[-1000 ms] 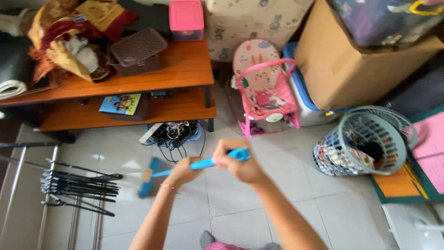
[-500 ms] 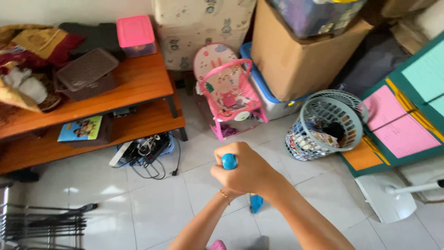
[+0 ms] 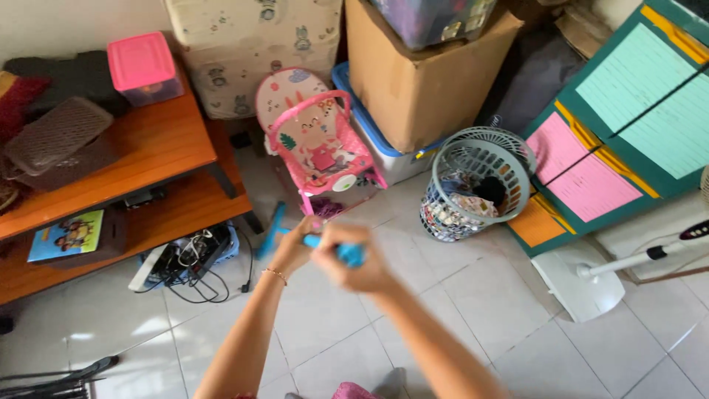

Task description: Sweeping the tiled floor using a long-handled brush tool.

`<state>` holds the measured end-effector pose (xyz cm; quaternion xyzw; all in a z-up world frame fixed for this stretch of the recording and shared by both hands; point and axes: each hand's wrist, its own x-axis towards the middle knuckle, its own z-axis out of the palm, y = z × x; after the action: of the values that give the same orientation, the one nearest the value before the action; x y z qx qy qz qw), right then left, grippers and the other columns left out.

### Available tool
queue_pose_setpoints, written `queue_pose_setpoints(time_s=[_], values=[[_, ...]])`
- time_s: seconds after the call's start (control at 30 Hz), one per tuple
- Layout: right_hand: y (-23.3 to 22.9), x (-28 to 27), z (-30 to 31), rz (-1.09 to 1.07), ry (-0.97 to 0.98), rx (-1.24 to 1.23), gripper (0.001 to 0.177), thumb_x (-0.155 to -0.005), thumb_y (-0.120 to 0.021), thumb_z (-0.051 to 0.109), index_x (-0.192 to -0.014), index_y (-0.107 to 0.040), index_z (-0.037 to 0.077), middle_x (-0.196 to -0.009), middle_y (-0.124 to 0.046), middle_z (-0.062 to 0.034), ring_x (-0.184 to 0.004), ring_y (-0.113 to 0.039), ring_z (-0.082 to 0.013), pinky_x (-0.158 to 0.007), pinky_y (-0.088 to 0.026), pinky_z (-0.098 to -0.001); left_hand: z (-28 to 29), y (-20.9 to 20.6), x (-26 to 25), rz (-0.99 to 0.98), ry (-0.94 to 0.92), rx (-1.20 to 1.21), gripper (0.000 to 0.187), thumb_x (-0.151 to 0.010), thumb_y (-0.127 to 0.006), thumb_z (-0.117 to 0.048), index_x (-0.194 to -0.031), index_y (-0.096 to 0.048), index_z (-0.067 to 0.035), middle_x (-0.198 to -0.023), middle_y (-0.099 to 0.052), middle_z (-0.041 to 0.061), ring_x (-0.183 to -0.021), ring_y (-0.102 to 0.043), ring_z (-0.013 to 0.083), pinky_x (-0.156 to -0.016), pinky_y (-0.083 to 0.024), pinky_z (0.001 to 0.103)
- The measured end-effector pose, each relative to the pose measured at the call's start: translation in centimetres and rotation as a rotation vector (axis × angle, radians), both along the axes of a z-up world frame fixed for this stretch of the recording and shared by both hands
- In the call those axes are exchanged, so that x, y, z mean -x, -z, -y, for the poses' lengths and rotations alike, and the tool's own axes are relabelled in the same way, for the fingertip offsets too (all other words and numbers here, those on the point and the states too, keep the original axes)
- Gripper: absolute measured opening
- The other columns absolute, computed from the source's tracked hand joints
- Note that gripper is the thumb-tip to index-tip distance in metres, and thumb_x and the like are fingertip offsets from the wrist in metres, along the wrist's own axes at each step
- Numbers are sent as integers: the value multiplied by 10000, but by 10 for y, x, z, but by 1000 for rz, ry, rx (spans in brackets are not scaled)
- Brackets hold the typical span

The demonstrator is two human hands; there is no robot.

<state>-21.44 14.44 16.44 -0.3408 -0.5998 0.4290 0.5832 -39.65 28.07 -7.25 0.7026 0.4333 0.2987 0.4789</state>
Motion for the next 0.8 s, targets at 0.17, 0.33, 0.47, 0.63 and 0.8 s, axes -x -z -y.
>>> queue_pose_setpoints(time_s=[0.17, 0.33, 0.47, 0.63, 0.8], values=[[59, -28, 17, -32, 57, 26, 271, -883, -689, 11, -704, -489, 45, -656, -465, 40, -634, -414, -40, -555, -338, -264, 13, -1, -39, -418, -15, 42, 268, -945, -640, -241, -1212, -626, -235, -865, -697, 119, -824, -677, 250, -724, -518, 403], [48, -125, 33, -38, 136, 89, 206, -886, -667, 12, -710, -562, 34, -658, -532, 23, -640, -452, -48, -567, -361, -269, 23, -6, -122, -541, 212, -74, 250, -824, -696, -211, -1072, -679, -233, -864, -722, 130, -852, -697, 319, -737, -535, 452], [-3, -215, 51, 33, 153, 163, 221, -887, -673, 51, -685, -582, 59, -630, -560, 13, -588, -473, -55, -533, -371, -260, 45, -16, -214, -450, 535, -68, 180, -779, -745, -233, -956, -757, -201, -933, -761, 83, -893, -723, 268, -806, -554, 409], [-80, -296, 83, -17, 138, 319, 335, -877, -706, 65, -612, -500, 66, -546, -470, 26, -517, -429, -53, -473, -327, -264, 114, -47, -329, -106, 630, 139, 185, -785, -756, -227, -951, -805, -162, -904, -793, 64, -857, -733, 188, -829, -581, 352], [-83, -293, 96, 360, 322, 384, 300, -784, -738, 156, -591, -530, 58, -541, -446, -22, -518, -443, -114, -455, -377, -326, 164, -64, -392, 265, 719, 336, 213, -857, -685, -187, -1050, -713, -102, -931, -730, 14, -882, -694, 132, -841, -547, 308]])
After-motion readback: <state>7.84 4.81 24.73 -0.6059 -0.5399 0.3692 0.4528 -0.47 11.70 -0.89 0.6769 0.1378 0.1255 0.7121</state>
